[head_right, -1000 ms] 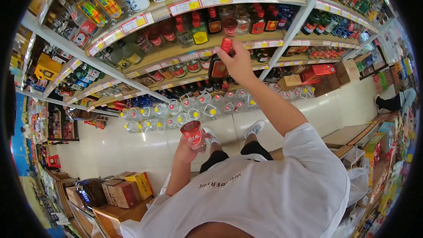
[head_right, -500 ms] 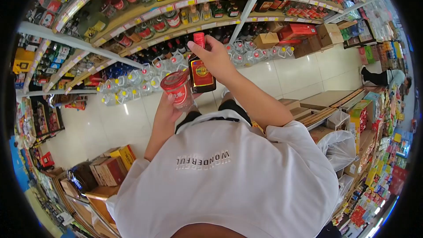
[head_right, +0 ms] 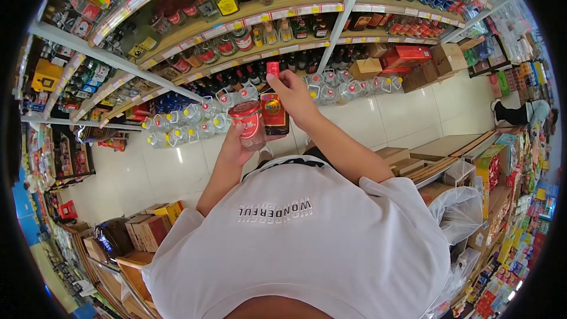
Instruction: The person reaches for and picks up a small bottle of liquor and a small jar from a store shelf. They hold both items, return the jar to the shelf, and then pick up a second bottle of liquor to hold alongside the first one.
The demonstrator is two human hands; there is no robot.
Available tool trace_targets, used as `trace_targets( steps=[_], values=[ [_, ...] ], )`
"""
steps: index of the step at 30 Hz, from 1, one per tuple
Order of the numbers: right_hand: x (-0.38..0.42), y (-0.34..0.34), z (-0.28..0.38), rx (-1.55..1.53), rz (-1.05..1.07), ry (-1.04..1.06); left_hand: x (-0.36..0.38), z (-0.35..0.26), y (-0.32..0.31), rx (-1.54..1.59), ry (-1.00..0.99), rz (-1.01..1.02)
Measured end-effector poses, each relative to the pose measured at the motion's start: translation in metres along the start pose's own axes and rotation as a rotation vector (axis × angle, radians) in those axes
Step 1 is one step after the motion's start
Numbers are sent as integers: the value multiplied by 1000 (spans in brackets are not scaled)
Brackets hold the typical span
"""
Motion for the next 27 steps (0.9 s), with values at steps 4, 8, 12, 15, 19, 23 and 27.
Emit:
trace_targets(
  steps=[4,8,12,15,19,23,27],
  values=[
    [10,0,2,-83,36,-22,-2,-8,-4,51,11,7],
    [19,-6,3,-109,91,-89,-5,-14,0,46,-22,-22],
    [27,-11,1,-45,107,-90,-8,-19,-8,45,-48,25],
    [25,-12,-1,-94,144,-102,-12,-20,-5,50,-46,24],
    [16,-11,-7,-200,116,-119,-17,-18,-6,-35,-43,-20],
    [12,-7,-6,-255,91,-130,-24,-17,-10,155,29,58],
    [2,8,-7,-308,0,-91,-31,-20,0,144,32,15]
  ],
)
Point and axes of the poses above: each hand's wrist, its own x-axis away from the middle knuckle, its own y-axis out of the back of the hand, z = x × y, the point moved 9 cm from there along -x, towards the middle knuckle, and after that the axes turned 12 degrees about -z, right-handed, at the moved point
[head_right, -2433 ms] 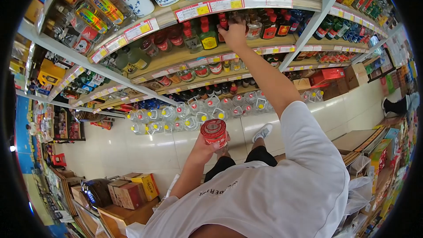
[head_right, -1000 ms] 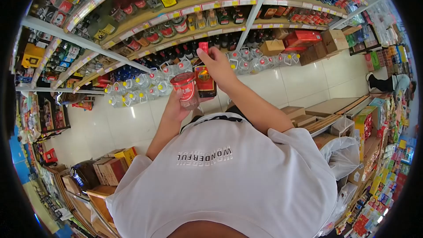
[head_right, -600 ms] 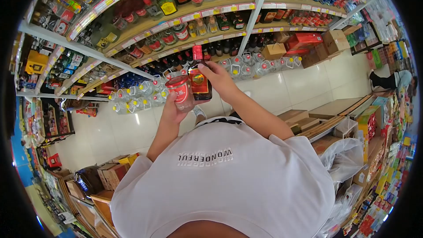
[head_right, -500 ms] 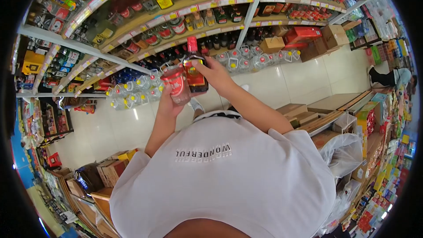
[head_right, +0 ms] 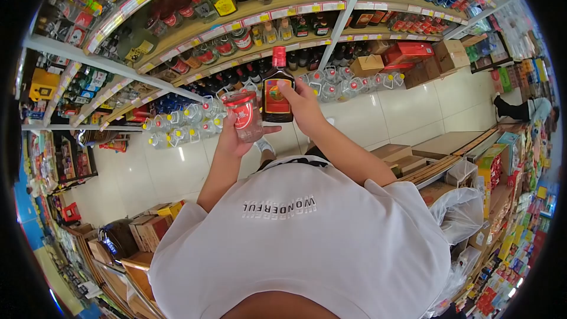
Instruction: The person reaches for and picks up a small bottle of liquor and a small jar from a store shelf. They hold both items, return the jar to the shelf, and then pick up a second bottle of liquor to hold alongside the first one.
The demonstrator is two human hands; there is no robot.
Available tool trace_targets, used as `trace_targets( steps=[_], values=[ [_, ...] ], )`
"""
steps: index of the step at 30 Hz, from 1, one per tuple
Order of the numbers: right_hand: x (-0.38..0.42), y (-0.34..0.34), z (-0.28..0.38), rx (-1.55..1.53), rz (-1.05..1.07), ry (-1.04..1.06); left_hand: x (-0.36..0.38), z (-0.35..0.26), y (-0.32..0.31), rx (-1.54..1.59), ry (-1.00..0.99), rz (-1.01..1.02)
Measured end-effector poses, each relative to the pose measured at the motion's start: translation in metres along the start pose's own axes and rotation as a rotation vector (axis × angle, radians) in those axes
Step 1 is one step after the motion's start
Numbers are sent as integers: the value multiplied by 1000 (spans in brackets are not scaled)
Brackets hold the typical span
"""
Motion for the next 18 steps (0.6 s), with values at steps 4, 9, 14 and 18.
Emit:
trace_targets(
  steps=[4,9,14,18],
  values=[
    [-16,20,18,-59,-56,6,-16,-7,27,-206,-99,-82],
    [-38,31,27,-72,-34,14,-41,-29,63,-240,-134,-184],
    [-59,39,3,-134,19,-81,-71,-76,94,-298,-259,-334],
    [-68,38,-12,-142,45,-125,-88,-119,98,-279,-324,-312]
  ],
)
Point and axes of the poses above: each hand's wrist, its own x-axis away from the middle knuckle, its own y-axis out of the back of the hand, z = x × y, the point moved 9 cm from there along -x, towards the middle knuckle, and after that the axes turned 12 degrees about -z, right-handed, at the moved point
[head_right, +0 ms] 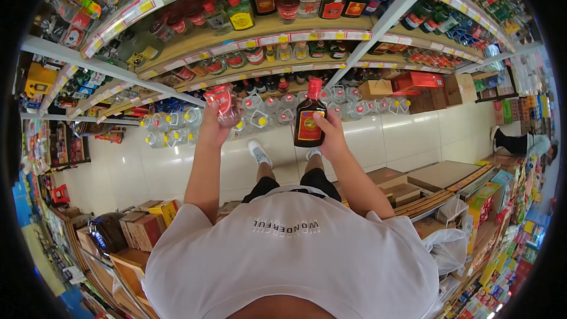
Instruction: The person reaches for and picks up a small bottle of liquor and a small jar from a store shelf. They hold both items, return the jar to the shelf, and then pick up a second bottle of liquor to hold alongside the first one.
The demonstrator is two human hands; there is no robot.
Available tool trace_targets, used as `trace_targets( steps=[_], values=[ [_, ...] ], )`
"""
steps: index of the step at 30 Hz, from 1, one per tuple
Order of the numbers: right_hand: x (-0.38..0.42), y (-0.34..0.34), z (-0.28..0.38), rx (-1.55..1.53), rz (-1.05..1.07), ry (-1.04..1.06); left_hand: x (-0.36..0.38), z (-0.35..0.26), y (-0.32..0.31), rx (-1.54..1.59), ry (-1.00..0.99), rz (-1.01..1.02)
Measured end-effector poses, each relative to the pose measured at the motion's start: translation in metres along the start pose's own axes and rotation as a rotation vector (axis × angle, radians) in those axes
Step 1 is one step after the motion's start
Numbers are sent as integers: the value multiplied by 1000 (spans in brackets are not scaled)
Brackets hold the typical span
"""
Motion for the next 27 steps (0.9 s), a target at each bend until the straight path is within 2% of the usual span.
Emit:
trace_targets(
  steps=[4,10,13,18,22,27],
  values=[
    [-6,3,-15,39,6,-61,-27,-25,10,-10,-53,-58],
    [-11,4,-27,48,-14,-87,-96,-115,7,-480,-568,-206],
    [-16,9,-28,73,-34,-64,-123,-148,6,-634,-655,-258],
    [-13,4,-13,73,-20,-44,-162,-165,19,-609,-665,-289],
    [-17,22,-17,76,-63,-22,-192,-159,33,-584,-664,-257],
    [-10,23,-12,82,-42,-17,-204,-148,40,-586,-742,-314]
  ],
)
Point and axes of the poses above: each hand's wrist, its own x-axis away from the middle knuckle, its own y-axis out of the back of the hand, z = x × y, the point moved 9 cm from there along -x, towards the middle knuckle, and after that the axes turned 12 degrees about -z, right-handed, at the moved point
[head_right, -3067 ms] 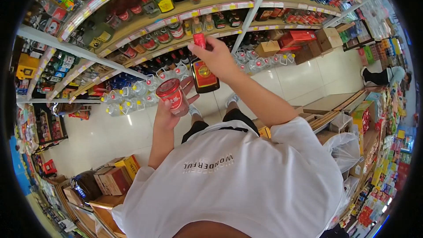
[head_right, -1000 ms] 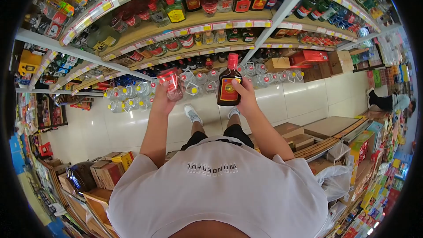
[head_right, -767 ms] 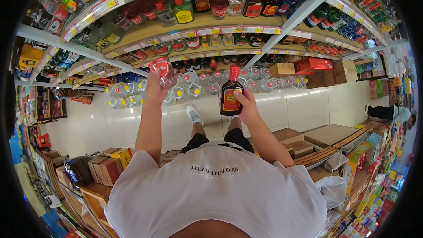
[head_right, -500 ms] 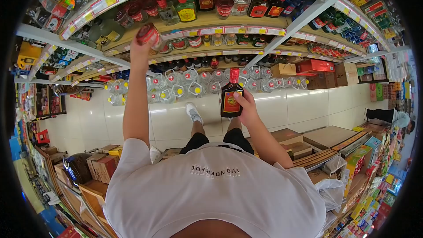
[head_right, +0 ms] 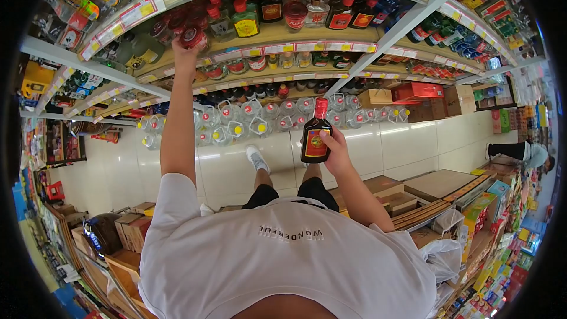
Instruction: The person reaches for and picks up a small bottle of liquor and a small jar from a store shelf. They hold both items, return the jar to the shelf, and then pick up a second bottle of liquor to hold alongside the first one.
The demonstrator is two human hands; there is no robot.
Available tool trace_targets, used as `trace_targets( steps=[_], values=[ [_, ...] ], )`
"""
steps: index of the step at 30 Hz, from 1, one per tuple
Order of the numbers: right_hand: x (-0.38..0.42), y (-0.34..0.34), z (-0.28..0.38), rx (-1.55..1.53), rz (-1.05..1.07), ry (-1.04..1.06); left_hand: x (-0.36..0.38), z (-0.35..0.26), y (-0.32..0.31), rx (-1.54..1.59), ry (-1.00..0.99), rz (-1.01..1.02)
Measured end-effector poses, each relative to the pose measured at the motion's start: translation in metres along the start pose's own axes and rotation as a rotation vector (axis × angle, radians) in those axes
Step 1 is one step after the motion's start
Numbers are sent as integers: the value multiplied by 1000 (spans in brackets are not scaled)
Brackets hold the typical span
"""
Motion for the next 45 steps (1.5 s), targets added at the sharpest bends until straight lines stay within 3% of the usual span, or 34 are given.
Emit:
trace_targets(
  steps=[12,16,17,20,25,28,33,36,39,45],
  values=[
    [17,-10,9,-38,32,-4,-2,-12,-17,-200,-136,132],
    [28,-9,13,-58,55,35,-3,-21,-10,-384,-415,50],
    [32,-7,15,-60,27,43,2,-26,-4,-389,-408,-25],
    [50,1,20,-67,25,68,56,-99,5,-551,-475,-290],
    [76,21,17,-108,15,73,158,-130,-61,-475,-734,-12],
    [87,29,15,-97,-3,69,187,-123,-103,-401,-576,122],
    [83,44,12,-138,-37,66,164,-90,-164,-384,-369,227],
    [73,57,10,-148,-66,49,135,-76,-200,-329,-403,154],
    [65,63,21,-117,-68,62,115,-61,-230,-471,-217,190],
    [56,73,51,-122,-69,93,110,-46,-252,-487,-243,36]
  ],
)
Point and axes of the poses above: each hand's wrist, its own x-axis away from the middle knuckle, its own y-axis out of the back of the hand, z = x × y, the point moved 9 cm from there along -x, towards the middle knuckle, and after that the axes turned 12 degrees about -z, right-handed, at the moved point
